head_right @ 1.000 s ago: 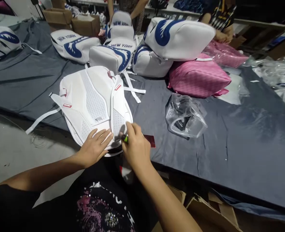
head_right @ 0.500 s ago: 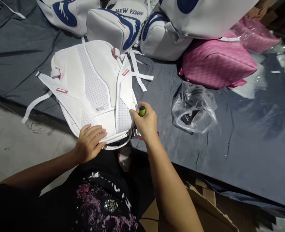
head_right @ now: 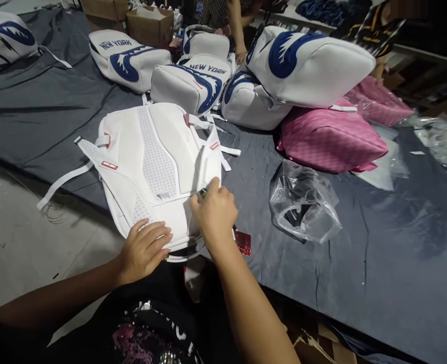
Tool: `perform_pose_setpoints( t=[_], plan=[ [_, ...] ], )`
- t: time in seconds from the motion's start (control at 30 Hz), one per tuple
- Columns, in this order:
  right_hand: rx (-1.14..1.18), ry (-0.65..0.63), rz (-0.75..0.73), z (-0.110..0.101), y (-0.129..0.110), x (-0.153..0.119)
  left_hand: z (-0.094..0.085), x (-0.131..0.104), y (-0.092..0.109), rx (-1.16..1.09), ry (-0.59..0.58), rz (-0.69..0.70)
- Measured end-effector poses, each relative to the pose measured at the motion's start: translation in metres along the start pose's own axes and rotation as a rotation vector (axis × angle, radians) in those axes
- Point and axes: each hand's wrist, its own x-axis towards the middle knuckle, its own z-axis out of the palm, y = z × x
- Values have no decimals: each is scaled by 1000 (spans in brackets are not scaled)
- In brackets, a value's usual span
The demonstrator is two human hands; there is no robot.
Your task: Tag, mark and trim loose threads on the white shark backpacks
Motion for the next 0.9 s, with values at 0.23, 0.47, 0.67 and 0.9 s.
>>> perform_pose_setpoints(
  t=[0.23,0.47,0.67,0.9],
  plan=[
    [581,-44,313,11,59,-19,1,-1,-1,-22,20,-3],
    [710,-55,287,15,60,-20,1,0,1,-100,35,-32],
    [698,-115,267,15,66,-22,-7,2,-7,-169,70,-115],
    [554,-97,298,11,63,-24,-14,18,6,66,-118,-58]
  ],
)
